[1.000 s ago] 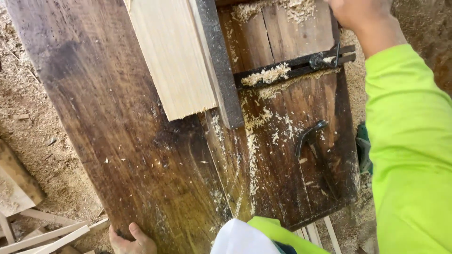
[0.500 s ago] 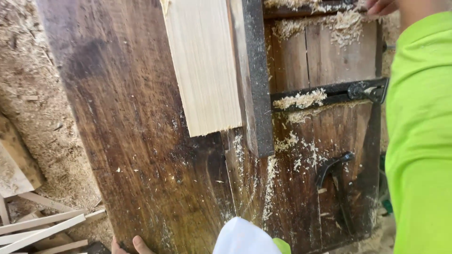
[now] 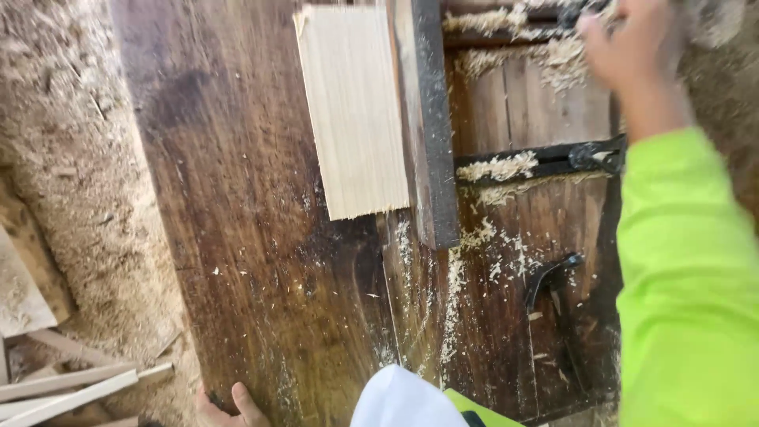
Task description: The recorder is using a table saw to cut wooden boards and a hammer to secure parts at a workbench.
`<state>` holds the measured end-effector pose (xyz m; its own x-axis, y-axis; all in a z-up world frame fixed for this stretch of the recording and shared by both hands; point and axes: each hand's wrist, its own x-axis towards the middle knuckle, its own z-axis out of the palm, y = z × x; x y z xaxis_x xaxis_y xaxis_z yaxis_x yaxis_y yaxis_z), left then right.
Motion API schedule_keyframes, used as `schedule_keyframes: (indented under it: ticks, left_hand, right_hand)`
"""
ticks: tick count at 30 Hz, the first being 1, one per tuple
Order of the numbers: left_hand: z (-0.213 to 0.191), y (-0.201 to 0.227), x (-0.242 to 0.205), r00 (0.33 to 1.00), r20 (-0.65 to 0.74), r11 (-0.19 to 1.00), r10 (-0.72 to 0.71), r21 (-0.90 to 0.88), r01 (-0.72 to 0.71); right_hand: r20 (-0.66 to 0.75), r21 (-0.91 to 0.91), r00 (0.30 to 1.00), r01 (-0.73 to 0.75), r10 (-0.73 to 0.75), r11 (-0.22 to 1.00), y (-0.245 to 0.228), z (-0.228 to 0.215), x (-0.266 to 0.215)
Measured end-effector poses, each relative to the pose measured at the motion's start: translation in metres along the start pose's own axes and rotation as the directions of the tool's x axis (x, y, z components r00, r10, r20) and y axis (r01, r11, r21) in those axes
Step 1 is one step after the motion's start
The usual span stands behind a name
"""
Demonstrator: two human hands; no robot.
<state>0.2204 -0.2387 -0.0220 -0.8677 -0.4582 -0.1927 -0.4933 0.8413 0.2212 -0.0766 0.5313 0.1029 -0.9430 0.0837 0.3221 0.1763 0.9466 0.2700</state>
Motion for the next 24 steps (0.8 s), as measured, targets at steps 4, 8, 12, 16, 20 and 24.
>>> schedule_keyframes:
  ticks: [4, 8, 12, 16, 20, 24]
  left_hand:
    - [-0.005, -0.048, -0.011, 0.990, 0.136, 0.833, 0.041, -0.552, 0.041]
    - [0.023, -0.148, -0.052, 0.956, 0.266, 0.701, 0.127, -0.705, 0.103]
    - [-0.008, -0.139, -0.084, 0.987, 0.141, 0.922, -0.071, -0.368, 0.119]
    - [-0.083, -0.066, -0.124, 0.645, 0.551, 0.397, -0.530, -0.510, 0.763]
    - [-0.067, -0.051, -0.157, 0.496, 0.827, -0.148, -0.263, -0.543, 0.827]
    - [-0.060, -0.039, -0.183, 0.487, 0.843, -0.193, -0.229, -0.529, 0.826]
  right_hand:
    - [0.267, 0.319, 0.954, -0.224, 0.139, 0.921, -0.030, -0.095, -0.095]
    - [0.132, 0.438, 0.950, -0.313, 0.284, 0.843, -0.024, -0.167, -0.230]
    - [0.248, 0.451, 0.755, -0.645, 0.608, 0.617, -0.053, -0.216, -0.388]
    - [0.340, 0.387, 0.618, -0.779, 0.709, 0.494, -0.089, -0.241, -0.510]
    - [0.413, 0.426, 0.439, -0.868, 0.798, 0.257, -0.103, -0.253, -0.565]
    - [0.289, 0.576, 0.634, -0.713, 0.717, 0.399, -0.070, -0.254, -0.516]
